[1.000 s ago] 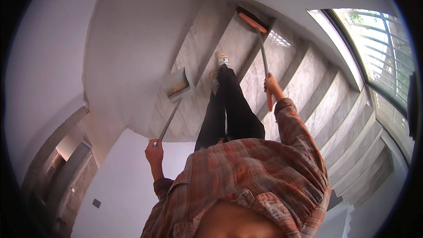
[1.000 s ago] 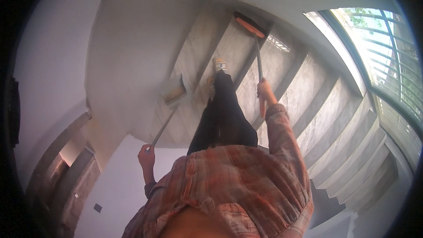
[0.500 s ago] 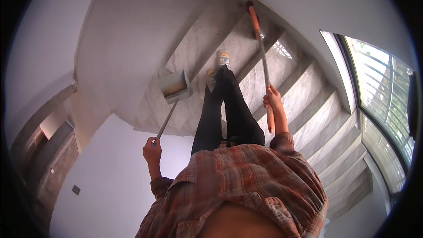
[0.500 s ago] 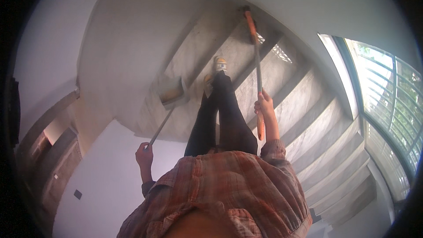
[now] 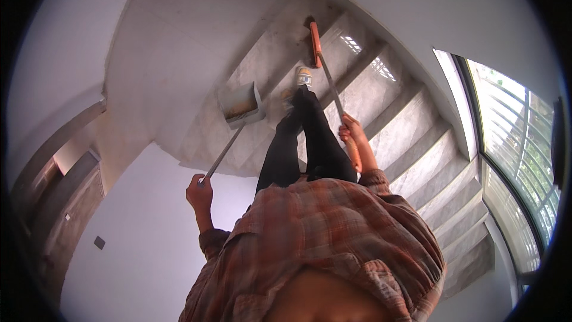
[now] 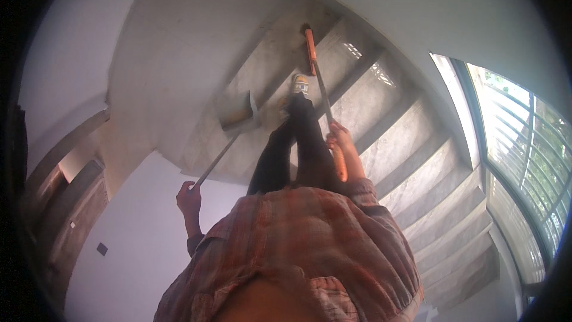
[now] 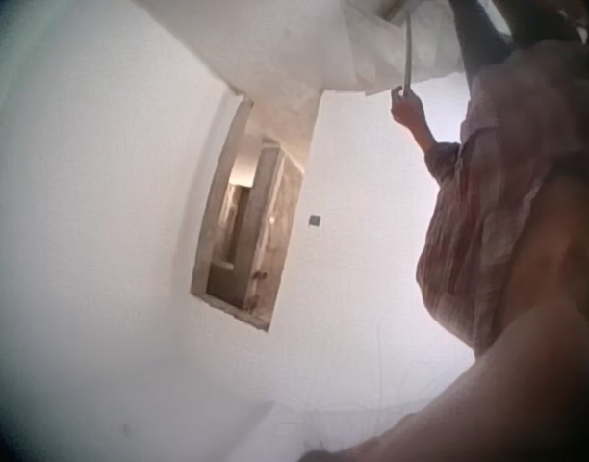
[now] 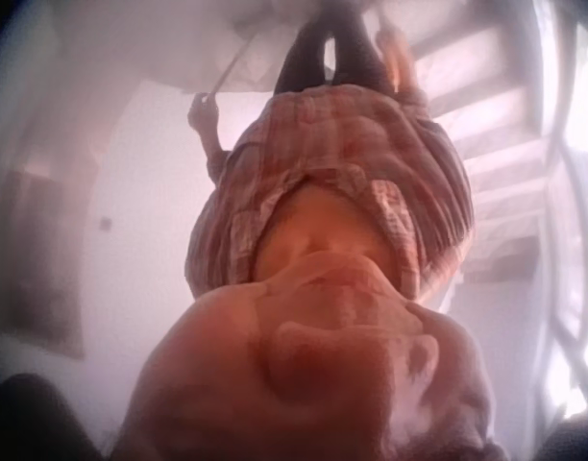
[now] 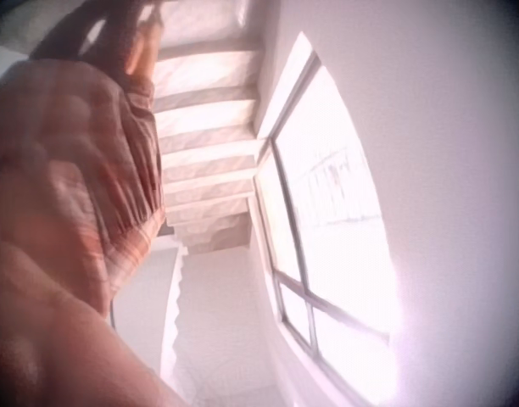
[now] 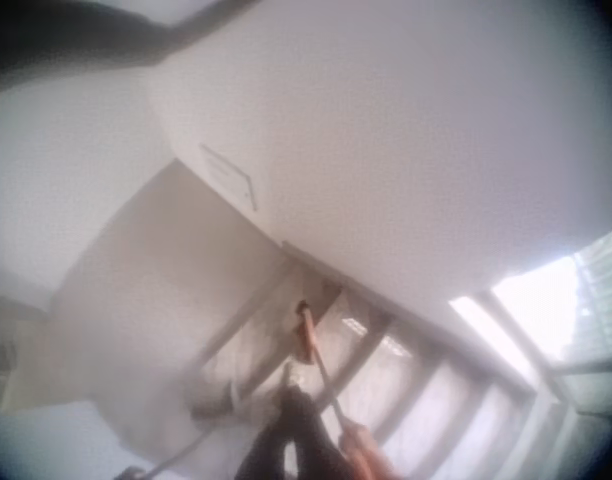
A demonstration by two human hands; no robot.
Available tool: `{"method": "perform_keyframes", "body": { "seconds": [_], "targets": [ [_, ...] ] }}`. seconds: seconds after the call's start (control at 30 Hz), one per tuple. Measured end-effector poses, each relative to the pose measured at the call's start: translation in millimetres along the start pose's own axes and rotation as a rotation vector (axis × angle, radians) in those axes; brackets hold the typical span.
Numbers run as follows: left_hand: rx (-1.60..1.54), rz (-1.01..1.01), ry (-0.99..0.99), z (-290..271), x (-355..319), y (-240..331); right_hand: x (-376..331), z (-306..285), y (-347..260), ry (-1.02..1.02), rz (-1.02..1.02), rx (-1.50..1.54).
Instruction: The person sweeps a spiral staircase with a broom and dustpan, moving downward step by step. They sweep debris into the dustpan and continue sweeping the floor at the bottom of the stairs.
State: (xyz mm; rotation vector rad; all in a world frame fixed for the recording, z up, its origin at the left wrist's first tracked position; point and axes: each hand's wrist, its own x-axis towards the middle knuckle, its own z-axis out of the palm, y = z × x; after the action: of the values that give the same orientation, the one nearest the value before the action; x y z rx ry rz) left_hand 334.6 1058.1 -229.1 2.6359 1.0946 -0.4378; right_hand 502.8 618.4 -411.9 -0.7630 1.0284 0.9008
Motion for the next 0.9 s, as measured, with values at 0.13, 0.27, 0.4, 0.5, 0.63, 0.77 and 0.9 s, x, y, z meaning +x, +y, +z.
{"method": "perform_keyframes", "body": {
  "seconds": [0.13, 0.27, 0.4, 0.5, 0.63, 0.77, 0.9],
  "targets": [
    [0.031, 0.026, 0.012, -7.5, 22.4, 20.3, -25.8, -20.8, -21.5, 0.103, -0.079, -0.097],
    [0.032, 0.013, 0.038, -24.1, 40.8, 21.0, -13.9, -30.5, -40.3, 0.391, -0.281, -0.455],
    [-0.054, 0.066, 0.109, -34.5, 73.0, 14.1, 16.3, -48.5, -61.6, 0.488, -0.361, -0.568],
    [0.039, 0.100, 0.108, -30.0, 115.7, 6.7, 35.8, -54.0, -29.3, 0.504, -0.316, -0.468],
    [0.077, 0.273, 0.099, -15.8, 195.9, -9.4, 56.9, -22.8, 58.2, 0.445, -0.242, -0.300],
    [0.053, 0.436, 0.099, -6.2, 269.9, -26.4, 40.0, 28.1, 112.6, 0.331, -0.217, 0.052],
    [0.092, 0.477, 0.065, -18.9, 311.1, -33.8, 0.9, 61.2, 130.8, 0.407, -0.347, 0.043]
  ]
}}
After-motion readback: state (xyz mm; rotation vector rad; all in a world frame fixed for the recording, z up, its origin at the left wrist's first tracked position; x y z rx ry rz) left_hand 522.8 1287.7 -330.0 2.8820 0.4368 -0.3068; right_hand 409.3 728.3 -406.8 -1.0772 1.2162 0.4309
